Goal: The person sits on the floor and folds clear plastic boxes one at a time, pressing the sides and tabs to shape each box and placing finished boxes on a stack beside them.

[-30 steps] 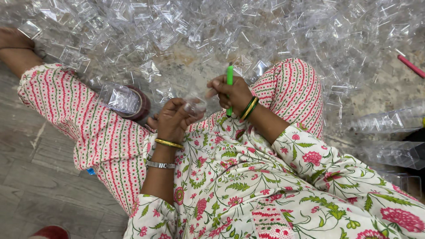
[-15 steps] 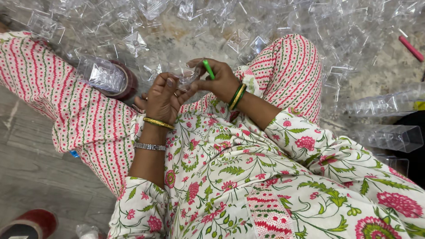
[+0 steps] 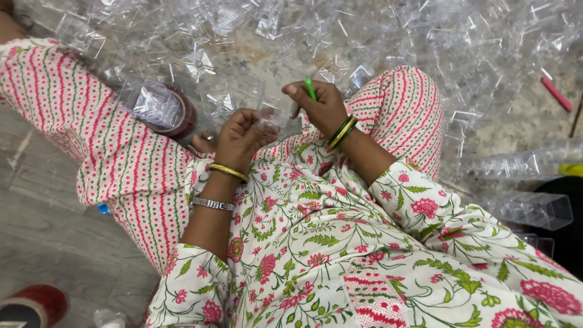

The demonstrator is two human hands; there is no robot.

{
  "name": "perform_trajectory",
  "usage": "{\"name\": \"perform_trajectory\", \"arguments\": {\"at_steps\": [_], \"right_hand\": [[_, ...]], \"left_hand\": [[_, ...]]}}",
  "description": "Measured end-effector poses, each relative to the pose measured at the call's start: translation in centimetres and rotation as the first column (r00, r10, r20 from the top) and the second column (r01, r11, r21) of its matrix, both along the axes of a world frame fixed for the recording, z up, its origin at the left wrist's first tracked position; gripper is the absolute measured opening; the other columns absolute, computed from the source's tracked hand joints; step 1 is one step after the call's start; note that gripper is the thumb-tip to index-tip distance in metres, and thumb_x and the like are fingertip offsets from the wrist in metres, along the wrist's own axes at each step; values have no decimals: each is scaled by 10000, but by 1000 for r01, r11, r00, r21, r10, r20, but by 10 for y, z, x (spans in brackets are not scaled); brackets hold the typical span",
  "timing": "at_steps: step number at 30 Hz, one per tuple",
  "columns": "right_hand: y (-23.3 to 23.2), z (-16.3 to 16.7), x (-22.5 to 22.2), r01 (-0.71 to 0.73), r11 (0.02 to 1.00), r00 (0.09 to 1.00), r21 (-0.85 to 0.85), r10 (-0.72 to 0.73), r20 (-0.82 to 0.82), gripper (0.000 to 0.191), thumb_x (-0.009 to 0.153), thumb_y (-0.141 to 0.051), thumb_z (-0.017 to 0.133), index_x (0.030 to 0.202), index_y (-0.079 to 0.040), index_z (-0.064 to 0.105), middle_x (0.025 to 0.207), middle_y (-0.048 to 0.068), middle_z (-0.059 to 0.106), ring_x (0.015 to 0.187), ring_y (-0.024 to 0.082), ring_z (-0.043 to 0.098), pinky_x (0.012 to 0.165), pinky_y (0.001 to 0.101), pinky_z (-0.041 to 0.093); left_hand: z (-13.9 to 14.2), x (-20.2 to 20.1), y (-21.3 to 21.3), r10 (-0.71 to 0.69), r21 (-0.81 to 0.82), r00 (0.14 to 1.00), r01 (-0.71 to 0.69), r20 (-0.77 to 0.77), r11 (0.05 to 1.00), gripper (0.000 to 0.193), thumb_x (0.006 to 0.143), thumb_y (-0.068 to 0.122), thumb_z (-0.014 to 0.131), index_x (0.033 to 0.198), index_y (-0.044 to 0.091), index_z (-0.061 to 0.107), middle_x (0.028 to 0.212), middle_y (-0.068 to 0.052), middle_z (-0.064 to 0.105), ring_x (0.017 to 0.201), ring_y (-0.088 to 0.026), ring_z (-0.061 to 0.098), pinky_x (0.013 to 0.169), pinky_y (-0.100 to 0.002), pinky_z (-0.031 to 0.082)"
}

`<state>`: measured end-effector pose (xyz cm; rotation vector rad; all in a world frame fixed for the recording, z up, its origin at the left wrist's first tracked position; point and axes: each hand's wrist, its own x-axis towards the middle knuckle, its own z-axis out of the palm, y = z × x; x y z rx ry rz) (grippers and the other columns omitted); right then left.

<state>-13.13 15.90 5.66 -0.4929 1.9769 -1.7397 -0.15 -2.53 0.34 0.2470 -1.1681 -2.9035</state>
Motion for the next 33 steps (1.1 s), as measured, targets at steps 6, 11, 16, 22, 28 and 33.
{"name": "perform_trajectory", "arguments": {"at_steps": [6,11,16,22,28,33], "right_hand": [[-32,-9,-20,-28,997,974,66,42,-221,183,1007,-103,648,1114,18,733,816,59,758,745,121,736,711,279,583],[-98,-15,-17,9,969,924,245,85,-372,140,977,-144,680,1075,-81,757,790,67,783,712,118,773,675,296,615],[-121,-26,-17,82,876,712,475,282,-644,173,924,-225,777,1072,-136,782,881,124,775,768,282,739,698,393,586],[-74,-21,-53,296,892,681,343,55,-730,251,913,-162,763,1163,-177,740,1080,96,748,854,307,736,735,420,591],[-17,-21,-93,648,602,562,467,35,-826,510,778,-105,750,1271,-186,645,1345,151,554,895,368,697,728,471,560],[-21,-29,-90,538,580,702,612,93,-706,351,853,-209,764,1199,-241,710,1225,114,593,910,370,686,752,487,551]], "left_hand": [[-7,4,-7,631,-764,761,-495,-151,415,193,1021,106,727,1179,43,636,1144,-81,669,987,-109,619,833,-244,534],[-11,0,-25,750,-435,658,-696,-67,571,415,1144,260,473,1459,-9,456,1435,-140,466,1278,-206,445,1093,-339,380],[-13,-5,-23,660,-631,738,-582,-144,513,523,1172,332,352,1586,13,374,1655,-177,387,1565,-291,346,1292,-412,274],[-6,-7,-23,632,-745,766,-489,-119,453,512,1130,278,461,1588,64,376,1655,-172,394,1538,-276,391,1266,-383,307],[-7,-8,-15,617,-789,785,-348,50,507,806,858,157,745,1573,159,374,1651,-97,454,1290,-243,566,1003,-272,434],[-17,-10,-14,582,-876,813,-262,26,404,1050,810,35,875,1631,181,237,1666,-168,397,1501,-262,424,1135,-407,171]]}}
